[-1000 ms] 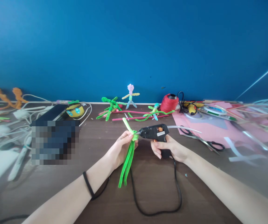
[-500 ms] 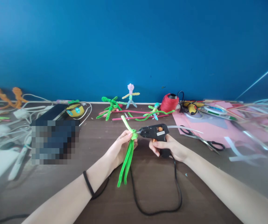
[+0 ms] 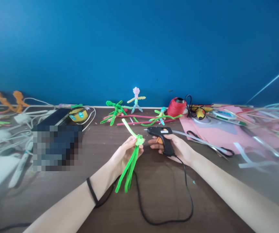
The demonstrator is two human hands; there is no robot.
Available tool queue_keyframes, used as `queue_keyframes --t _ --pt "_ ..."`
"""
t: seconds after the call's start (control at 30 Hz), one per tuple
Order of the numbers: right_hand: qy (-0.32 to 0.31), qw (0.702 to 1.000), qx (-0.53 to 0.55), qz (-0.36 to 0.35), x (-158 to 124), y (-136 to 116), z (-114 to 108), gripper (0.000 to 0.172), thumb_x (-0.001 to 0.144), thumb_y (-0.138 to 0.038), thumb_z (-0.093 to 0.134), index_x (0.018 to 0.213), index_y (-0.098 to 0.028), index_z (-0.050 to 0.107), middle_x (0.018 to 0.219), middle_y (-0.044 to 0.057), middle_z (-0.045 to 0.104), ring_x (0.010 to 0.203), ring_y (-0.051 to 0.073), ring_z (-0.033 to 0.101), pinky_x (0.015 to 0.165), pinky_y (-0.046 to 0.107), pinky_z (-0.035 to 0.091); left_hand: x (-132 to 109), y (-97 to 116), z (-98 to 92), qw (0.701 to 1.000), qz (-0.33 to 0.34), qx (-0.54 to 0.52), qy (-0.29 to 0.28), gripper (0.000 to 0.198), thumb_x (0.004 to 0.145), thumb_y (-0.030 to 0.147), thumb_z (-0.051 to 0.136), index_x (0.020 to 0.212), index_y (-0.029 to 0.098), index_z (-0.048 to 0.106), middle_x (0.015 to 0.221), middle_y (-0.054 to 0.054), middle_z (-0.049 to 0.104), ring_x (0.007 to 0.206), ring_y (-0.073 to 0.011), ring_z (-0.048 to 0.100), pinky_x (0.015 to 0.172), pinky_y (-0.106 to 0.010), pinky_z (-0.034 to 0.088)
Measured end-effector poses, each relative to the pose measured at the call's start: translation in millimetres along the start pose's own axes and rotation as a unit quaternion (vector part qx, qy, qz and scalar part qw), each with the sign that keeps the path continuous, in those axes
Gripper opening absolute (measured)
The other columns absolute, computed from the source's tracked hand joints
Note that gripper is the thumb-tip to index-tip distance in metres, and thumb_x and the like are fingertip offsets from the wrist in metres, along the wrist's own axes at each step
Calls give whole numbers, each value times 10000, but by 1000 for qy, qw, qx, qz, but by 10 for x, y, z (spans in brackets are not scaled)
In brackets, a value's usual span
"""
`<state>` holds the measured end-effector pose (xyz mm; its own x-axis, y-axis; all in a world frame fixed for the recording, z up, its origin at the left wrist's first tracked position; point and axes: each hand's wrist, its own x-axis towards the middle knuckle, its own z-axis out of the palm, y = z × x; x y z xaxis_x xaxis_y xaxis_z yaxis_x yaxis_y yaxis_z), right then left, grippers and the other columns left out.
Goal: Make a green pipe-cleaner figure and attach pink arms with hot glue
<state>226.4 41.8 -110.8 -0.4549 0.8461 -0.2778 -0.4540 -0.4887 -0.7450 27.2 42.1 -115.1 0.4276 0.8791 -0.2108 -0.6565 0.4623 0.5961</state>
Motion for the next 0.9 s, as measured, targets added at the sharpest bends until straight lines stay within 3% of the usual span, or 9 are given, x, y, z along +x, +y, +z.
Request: queue_keyframes --t 0.17,0.23,0.3,0.4,0.53,0.63,0.77,0.83,0.9 --pt "9 994 -106 35 37 -1 61 308 880 -317 366 932 -83 560 930 164 664 741 171 657 593 245 502 -18 25 37 1000 -19 9 -2 29 729 132 591 755 123 599 715 -25 604 558 -69 554 624 -198 499" --pt "28 982 -181 39 20 -7 84 370 876 -397 361 918 -87 558 797 144 679 633 170 654 466 218 462 -23 34 47 1000 -24 14 -13 39 720 131 603 758 124 599 723 -26 607 565 -71 554 632 -201 494" --pt "61 955 -289 35 -18 -18 112 450 857 -489 345 861 -95 563 621 109 657 479 161 612 335 191 342 -20 36 45 999 -26 16 -22 54 708 137 618 757 123 601 723 -30 612 570 -73 554 633 -203 486" --pt "130 867 -481 -4 -88 -29 156 517 820 -580 323 700 -133 555 473 52 580 357 139 517 323 207 265 -13 29 42 999 -31 19 -25 86 686 148 643 759 125 603 713 -35 621 570 -79 553 627 -207 475" --pt "216 686 -684 -122 -126 -22 162 485 831 -517 344 518 -173 484 501 25 538 491 153 523 452 232 296 -39 26 83 998 -29 42 -21 100 659 163 670 728 129 604 692 -30 627 561 -77 551 622 -204 466" --pt "241 621 -732 -144 -110 -15 126 438 835 -457 368 511 -183 477 510 10 526 506 147 499 468 234 258 -68 30 130 998 -27 60 -15 96 646 163 680 688 136 599 672 -25 629 571 -82 554 634 -208 460" --pt "280 607 -722 -176 -112 -28 107 334 806 -418 446 561 -193 478 469 -22 472 457 125 434 465 235 232 -72 28 145 996 -27 84 -12 117 625 174 697 697 138 613 672 -24 633 581 -88 555 649 -219 451" --pt "275 638 -687 -213 -140 -43 132 253 808 -381 458 644 -196 515 461 -38 445 448 115 414 476 233 262 -62 21 135 995 -29 93 -22 135 616 178 705 714 134 625 673 -20 629 581 -87 551 648 -222 443" --pt "224 692 -638 -252 -180 -59 187 162 818 -316 459 771 -194 556 497 -43 458 474 108 431 503 229 316 -52 13 126 994 -29 101 -36 137 616 183 707 716 131 629 683 -20 628 587 -86 550 650 -226 432"
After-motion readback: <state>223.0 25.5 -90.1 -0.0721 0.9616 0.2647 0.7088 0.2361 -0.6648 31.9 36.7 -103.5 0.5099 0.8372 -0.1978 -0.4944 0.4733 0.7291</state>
